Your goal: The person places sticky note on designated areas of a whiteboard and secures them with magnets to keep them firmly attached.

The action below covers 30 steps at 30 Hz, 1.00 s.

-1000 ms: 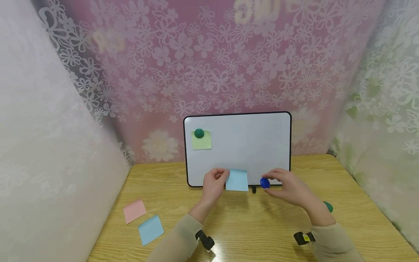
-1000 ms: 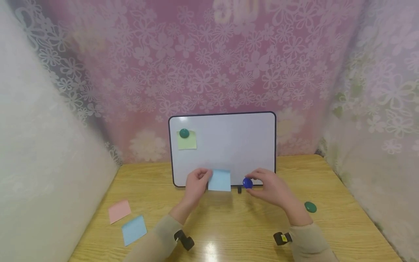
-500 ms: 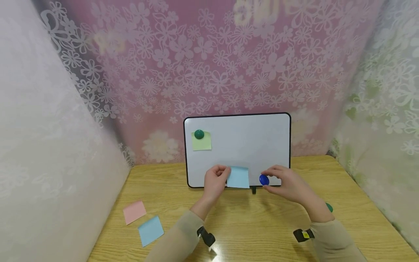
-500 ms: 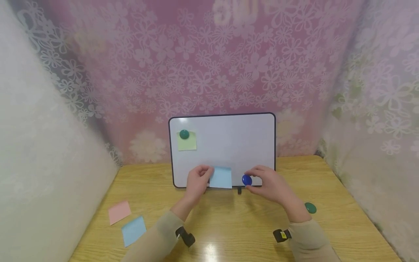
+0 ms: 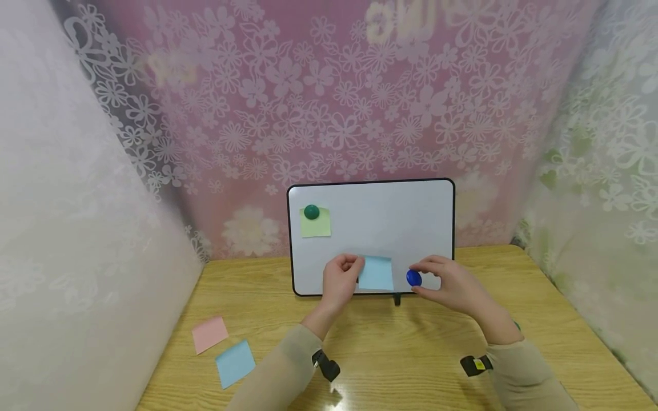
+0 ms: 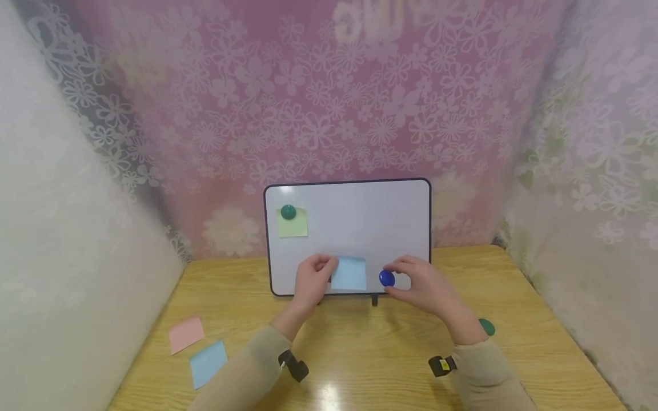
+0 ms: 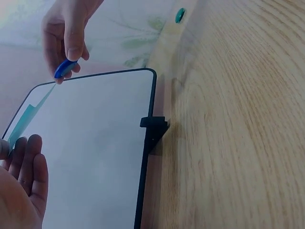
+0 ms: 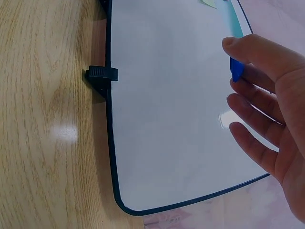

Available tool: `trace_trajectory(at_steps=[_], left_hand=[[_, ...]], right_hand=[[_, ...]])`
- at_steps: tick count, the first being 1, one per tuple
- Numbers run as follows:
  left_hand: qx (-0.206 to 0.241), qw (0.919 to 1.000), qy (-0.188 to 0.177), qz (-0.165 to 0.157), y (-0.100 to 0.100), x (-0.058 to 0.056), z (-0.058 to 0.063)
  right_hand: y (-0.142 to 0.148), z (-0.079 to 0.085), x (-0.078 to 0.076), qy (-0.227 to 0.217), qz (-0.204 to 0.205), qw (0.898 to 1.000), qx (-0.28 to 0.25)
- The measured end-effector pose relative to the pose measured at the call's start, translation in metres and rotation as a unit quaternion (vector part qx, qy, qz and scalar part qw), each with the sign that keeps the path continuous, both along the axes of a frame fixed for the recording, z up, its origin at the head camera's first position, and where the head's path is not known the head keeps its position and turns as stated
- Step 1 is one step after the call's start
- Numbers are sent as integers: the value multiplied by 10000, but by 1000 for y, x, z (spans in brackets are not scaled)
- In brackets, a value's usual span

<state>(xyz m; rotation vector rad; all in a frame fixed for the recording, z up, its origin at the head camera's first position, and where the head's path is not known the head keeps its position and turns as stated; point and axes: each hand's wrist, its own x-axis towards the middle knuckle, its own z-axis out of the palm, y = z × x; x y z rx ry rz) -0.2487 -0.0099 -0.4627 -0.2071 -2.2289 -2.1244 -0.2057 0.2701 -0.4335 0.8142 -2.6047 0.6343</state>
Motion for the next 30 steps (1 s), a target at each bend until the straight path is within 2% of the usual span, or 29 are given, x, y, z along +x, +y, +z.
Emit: trace_trajectory(at_steps=[11, 21, 30], left_hand=[[-98, 9998, 153, 76, 6, -5, 4], [47, 9999, 91, 92, 9, -10, 9], [-56, 9996, 169, 197, 14, -15, 16]], right_hand=[[1, 3, -2, -28, -119, 9999, 66], [1, 9, -6, 87, -123, 9999, 60], [2, 15, -11, 228, -92, 9997, 33]])
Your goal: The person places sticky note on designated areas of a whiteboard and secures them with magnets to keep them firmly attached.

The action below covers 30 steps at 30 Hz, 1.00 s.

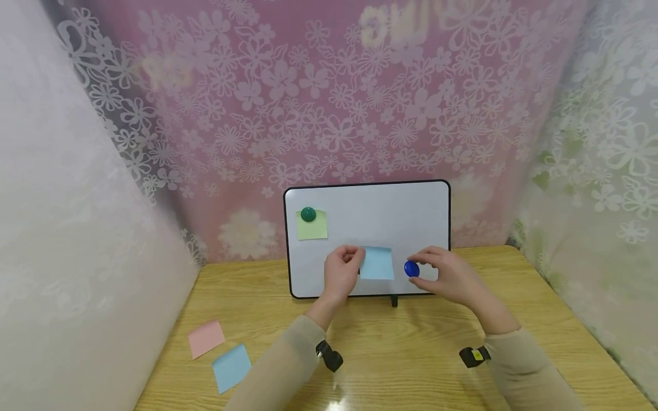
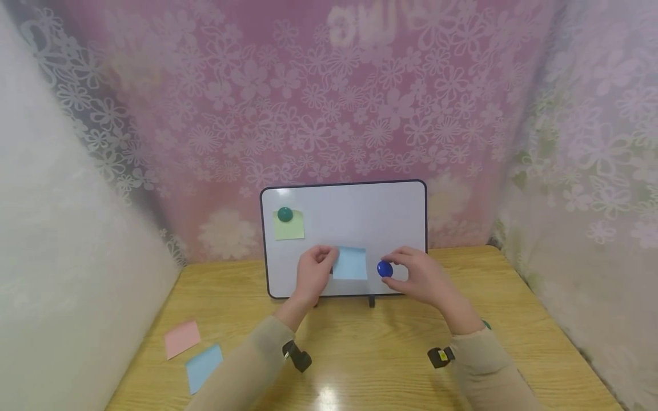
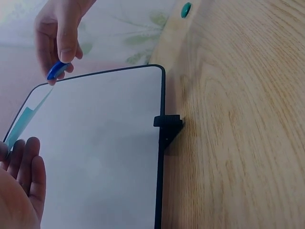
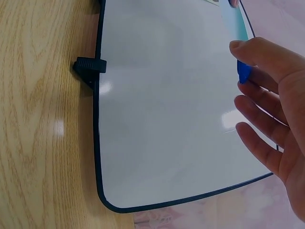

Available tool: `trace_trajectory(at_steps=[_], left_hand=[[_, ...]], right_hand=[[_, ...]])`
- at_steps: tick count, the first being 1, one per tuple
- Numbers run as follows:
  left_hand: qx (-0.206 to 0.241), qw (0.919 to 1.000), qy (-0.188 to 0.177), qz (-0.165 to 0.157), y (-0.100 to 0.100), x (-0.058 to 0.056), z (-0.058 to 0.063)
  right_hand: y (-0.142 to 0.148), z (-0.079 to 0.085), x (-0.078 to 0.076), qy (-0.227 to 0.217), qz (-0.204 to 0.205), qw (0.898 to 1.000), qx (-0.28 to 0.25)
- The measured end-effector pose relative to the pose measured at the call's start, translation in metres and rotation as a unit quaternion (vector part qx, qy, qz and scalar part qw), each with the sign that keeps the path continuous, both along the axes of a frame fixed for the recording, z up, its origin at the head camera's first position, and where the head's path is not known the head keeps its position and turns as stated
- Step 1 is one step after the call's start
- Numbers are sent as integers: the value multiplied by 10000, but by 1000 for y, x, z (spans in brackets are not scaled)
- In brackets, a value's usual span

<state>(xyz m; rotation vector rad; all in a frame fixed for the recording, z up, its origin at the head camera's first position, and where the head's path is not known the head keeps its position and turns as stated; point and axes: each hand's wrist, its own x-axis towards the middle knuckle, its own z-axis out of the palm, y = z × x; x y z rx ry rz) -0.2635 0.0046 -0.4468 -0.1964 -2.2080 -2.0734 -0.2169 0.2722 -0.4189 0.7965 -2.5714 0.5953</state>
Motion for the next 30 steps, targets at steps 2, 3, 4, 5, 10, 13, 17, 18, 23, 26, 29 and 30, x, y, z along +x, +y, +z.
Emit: trace_trajectory(at_steps=[2, 3, 4, 5, 10, 13, 17, 18, 23, 26, 29, 30], left_hand=[[10, 10000, 7, 11, 1, -1, 1], [11, 10000, 20, 17, 1, -1, 1], [14, 10000, 34, 23, 1, -1, 1], [-3, 10000, 48, 23, 1, -2, 1], [-29, 9999, 128, 54, 1, -6, 3], [-66, 9998, 150, 131, 2, -10, 4], [-129, 9993, 133, 315, 3, -17, 5], [-151, 9991, 132, 363, 3, -19, 5], [-263, 9983, 151, 506, 4, -23, 9], [-350, 9980, 133, 504, 4, -23, 10], [-424, 9980, 100, 465, 5, -23, 10], [-431, 9980, 84, 450, 5, -23, 10]], right_hand=[[0, 1, -1, 22, -14, 10000, 6], [0, 1, -2, 17, -22, 10000, 4], [0, 1, -2, 18, -33, 10000, 8], [1, 1, -3, 17, -47, 10000, 3], [0, 2, -5, -14, -158, 9999, 16], [-2, 2, -7, -61, -253, 9996, 104], [-5, 0, -13, -73, -359, 9992, 181], [-5, -1, -15, -69, -366, 9992, 170], [-10, -4, -22, 50, -375, 9993, 74], [-12, -6, -26, 103, -411, 9991, 23], [-14, -8, -27, 129, -427, 9990, -19], [-15, -9, -28, 145, -433, 9990, -24]])
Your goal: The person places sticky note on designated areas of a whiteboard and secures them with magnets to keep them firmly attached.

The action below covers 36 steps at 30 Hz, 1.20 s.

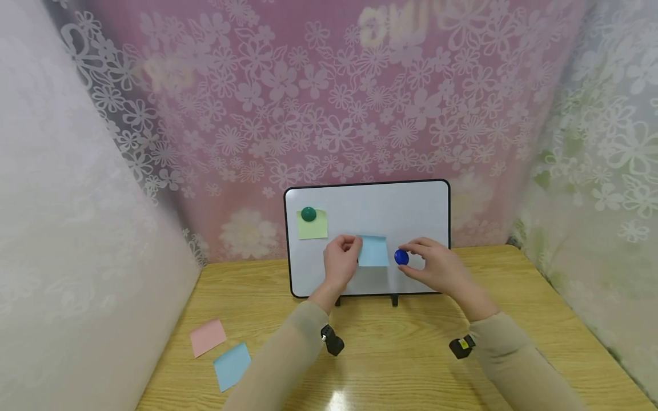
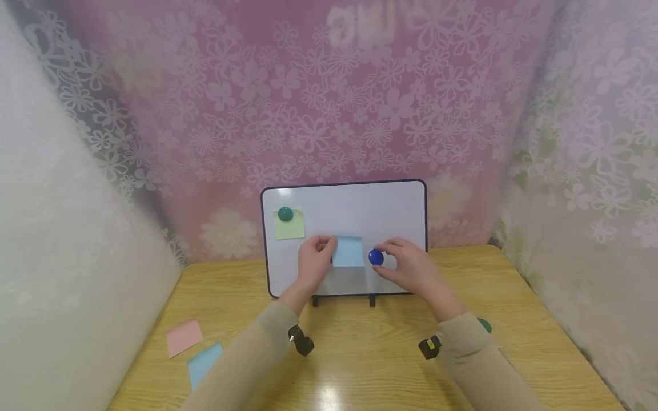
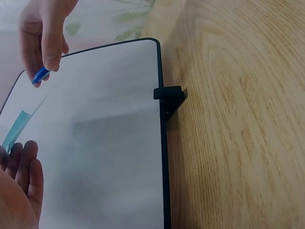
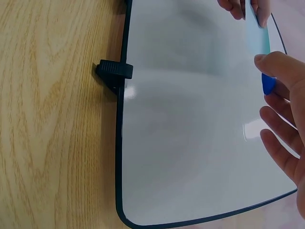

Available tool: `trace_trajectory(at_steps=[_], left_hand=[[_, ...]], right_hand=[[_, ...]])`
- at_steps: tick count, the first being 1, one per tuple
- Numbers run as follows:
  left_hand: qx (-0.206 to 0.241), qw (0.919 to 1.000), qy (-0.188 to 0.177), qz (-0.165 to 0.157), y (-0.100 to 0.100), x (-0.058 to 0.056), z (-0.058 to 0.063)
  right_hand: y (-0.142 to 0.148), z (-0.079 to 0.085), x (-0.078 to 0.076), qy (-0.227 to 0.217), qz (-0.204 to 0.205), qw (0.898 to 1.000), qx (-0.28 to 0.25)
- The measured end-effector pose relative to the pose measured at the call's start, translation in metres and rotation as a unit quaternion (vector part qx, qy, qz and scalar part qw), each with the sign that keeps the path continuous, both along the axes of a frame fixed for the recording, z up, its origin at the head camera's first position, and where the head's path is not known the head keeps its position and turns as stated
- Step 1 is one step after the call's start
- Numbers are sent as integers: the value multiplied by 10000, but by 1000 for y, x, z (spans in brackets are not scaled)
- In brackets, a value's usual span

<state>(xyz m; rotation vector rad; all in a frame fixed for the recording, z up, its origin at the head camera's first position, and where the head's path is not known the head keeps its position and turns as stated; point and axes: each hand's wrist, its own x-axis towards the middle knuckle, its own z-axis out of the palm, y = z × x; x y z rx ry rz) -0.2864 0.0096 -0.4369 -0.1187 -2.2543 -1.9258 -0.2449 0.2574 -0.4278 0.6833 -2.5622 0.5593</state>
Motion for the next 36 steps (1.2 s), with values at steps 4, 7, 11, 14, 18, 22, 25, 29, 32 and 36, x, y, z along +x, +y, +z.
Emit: trace_trajectory(at_steps=[4, 7, 11, 14, 18, 22, 25, 29, 32, 36], left_hand=[[-32, 10000, 5, -42, 1, 0, 0], [-62, 9999, 59, -54, 1, -1, -1], [-57, 9998, 165, -24, 1, -4, -2], [-45, 9998, 214, 15, -1, -7, -2], [-84, 9995, 264, 136, -2, -10, -1], [-128, 9992, 297, 253, -3, -15, 3], [-191, 9987, 351, 311, -2, -18, 7], [-203, 9986, 386, 307, 0, -22, 11], [-184, 9986, 374, 316, 2, -24, 14], [-184, 9982, 411, 394, 5, -28, 17]], right_hand=[[-2, -2, -1, 76, -23, 10000, -43], [-4, -3, -1, 126, -89, 9998, -79], [-8, -5, -4, 170, -164, 9995, -204], [-13, -6, -6, 222, -165, 9991, -333], [-20, -4, -9, 434, -90, 9980, -451], [-27, 0, -14, 707, 2, 9961, -535], [-31, 3, -18, 825, 17, 9951, -552], [-36, 7, -23, 905, -42, 9946, -504], [-41, 12, -26, 980, -90, 9939, -504], [-47, 16, -31, 1083, -204, 9927, -497]])
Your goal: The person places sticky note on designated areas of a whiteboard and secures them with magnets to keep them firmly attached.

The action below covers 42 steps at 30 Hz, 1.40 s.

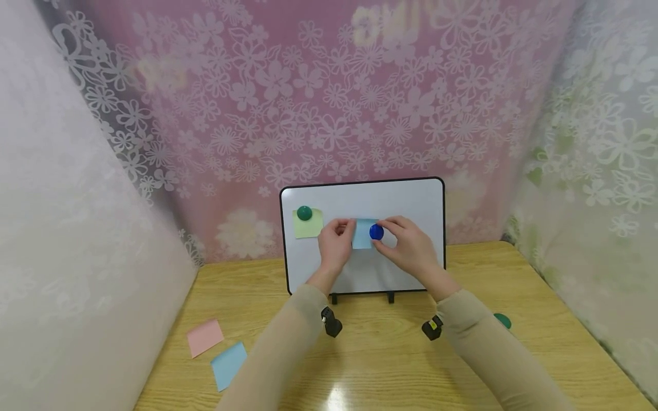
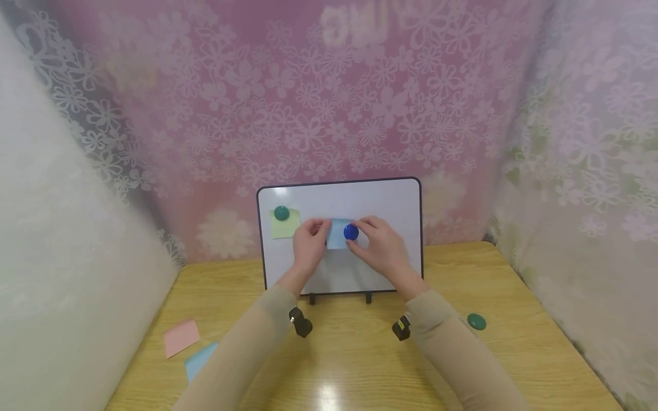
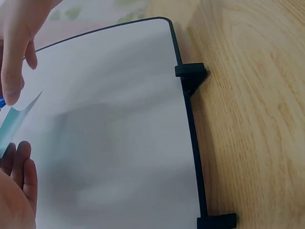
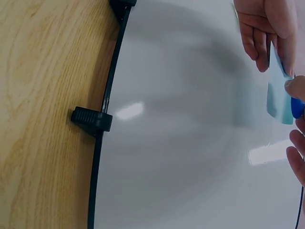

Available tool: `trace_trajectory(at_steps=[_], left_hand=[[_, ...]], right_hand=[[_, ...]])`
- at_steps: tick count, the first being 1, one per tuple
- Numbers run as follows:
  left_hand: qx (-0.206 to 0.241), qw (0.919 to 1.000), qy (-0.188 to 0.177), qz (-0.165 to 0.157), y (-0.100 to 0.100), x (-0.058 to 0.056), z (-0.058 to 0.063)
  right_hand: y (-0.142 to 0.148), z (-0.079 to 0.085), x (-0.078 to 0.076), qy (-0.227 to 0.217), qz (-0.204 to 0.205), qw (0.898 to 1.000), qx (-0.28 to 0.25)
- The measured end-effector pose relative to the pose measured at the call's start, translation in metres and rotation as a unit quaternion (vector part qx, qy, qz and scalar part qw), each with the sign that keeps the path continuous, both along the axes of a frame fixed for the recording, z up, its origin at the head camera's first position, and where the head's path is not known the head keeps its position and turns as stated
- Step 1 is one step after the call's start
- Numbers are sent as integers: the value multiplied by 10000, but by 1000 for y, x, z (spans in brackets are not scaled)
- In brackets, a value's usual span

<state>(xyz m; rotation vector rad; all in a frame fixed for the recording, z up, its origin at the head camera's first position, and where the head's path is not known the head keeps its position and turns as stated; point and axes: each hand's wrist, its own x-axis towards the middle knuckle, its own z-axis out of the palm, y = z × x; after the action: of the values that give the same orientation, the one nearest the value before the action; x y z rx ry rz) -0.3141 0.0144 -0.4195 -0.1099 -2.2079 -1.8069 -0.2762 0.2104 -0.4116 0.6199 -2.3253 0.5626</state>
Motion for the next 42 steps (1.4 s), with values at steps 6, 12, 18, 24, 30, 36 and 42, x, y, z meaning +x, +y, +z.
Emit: trace_trajectory(at_steps=[6, 12, 18, 24, 30, 36, 42], left_hand=[[-89, 9999, 74, 42, 3, -3, 3], [-82, 9999, 23, 71, 4, -6, 4], [-49, 9999, -24, 153, 3, -9, 3], [-33, 9998, -34, 195, 1, -13, 3], [2, 9997, -50, 254, 0, -17, 5], [30, 9997, -45, 247, 0, -19, 6], [67, 9996, 24, 258, 1, -21, 7]], right_hand=[[-5, 5, -6, 73, -184, 9998, 7], [-7, 7, -10, 59, -185, 9998, -16], [-7, 8, -14, -51, -299, 9995, -31], [-8, 12, -19, -88, -384, 9992, -11], [-13, 12, -26, -169, -464, 9987, 83], [-21, 12, -32, -210, -594, 9979, 173], [-25, 13, -36, -103, -742, 9970, 202]])
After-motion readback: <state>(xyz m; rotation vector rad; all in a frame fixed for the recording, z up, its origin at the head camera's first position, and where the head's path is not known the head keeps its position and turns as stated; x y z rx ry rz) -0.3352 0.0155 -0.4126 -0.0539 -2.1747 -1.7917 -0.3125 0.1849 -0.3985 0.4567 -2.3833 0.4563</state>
